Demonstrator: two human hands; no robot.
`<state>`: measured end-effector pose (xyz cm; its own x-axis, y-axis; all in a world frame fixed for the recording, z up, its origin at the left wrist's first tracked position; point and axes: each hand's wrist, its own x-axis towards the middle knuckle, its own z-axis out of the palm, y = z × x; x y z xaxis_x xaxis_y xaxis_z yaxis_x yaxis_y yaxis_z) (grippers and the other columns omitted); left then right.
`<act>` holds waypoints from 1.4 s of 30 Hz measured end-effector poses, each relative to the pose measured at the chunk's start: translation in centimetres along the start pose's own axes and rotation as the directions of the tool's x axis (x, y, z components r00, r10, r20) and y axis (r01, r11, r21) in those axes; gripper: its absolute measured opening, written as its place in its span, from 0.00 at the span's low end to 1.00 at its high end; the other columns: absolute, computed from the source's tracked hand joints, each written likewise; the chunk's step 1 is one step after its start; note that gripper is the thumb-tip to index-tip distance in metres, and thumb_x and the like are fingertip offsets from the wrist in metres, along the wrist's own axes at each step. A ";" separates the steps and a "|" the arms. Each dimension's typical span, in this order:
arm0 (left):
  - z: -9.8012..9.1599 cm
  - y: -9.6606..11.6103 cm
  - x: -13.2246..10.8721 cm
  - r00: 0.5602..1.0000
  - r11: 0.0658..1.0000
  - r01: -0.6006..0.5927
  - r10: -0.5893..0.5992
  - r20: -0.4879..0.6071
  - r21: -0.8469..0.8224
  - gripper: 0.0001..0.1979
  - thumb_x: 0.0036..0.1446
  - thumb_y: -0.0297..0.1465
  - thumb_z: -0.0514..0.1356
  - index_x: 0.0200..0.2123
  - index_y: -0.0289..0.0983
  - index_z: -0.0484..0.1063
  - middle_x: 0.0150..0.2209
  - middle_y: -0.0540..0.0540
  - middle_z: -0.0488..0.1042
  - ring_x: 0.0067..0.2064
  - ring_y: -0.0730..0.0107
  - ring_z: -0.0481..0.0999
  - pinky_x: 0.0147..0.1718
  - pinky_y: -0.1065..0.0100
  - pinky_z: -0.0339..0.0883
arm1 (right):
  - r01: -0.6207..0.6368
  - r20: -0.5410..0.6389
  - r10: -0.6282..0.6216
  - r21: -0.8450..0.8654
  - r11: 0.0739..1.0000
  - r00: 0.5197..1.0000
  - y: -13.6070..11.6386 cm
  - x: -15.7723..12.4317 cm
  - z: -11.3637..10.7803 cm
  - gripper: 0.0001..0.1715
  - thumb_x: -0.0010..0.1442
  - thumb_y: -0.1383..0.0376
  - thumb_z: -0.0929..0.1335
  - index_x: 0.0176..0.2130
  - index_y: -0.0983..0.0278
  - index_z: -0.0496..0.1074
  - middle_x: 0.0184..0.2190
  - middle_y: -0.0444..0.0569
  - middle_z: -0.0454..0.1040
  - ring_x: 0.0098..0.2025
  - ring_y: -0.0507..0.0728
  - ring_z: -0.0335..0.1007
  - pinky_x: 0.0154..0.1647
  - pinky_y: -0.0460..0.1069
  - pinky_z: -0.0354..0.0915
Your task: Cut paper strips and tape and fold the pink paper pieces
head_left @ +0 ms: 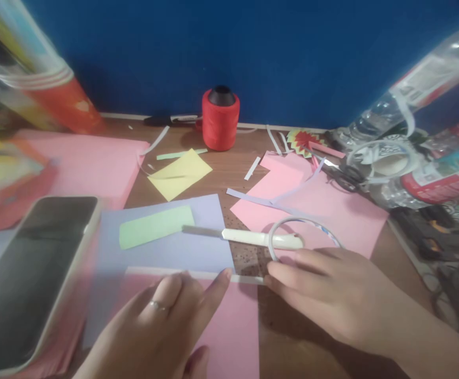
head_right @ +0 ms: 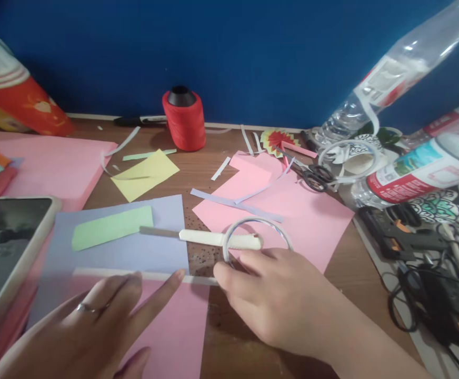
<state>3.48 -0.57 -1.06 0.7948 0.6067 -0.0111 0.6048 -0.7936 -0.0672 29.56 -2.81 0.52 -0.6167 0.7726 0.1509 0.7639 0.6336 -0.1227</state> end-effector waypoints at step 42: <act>-1.8 4.5 -0.2 0.988 0.984 0.156 -0.157 0.000 -0.090 0.22 0.56 0.36 0.48 0.54 0.40 0.62 0.48 0.38 0.65 0.50 0.49 0.60 0.46 0.50 0.56 | 0.175 -0.135 -0.226 -0.311 0.934 0.965 -0.3 0.6 1.7 0.13 0.61 0.65 0.63 0.30 0.59 0.74 0.35 0.44 0.73 0.32 0.52 0.66 0.30 0.47 0.56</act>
<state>6.17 -4.38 0.40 0.6903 0.7235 -0.0008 0.7233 -0.6902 0.0216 28.69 -2.48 -1.07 -0.7417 0.5969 0.3058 0.6647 0.7150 0.2166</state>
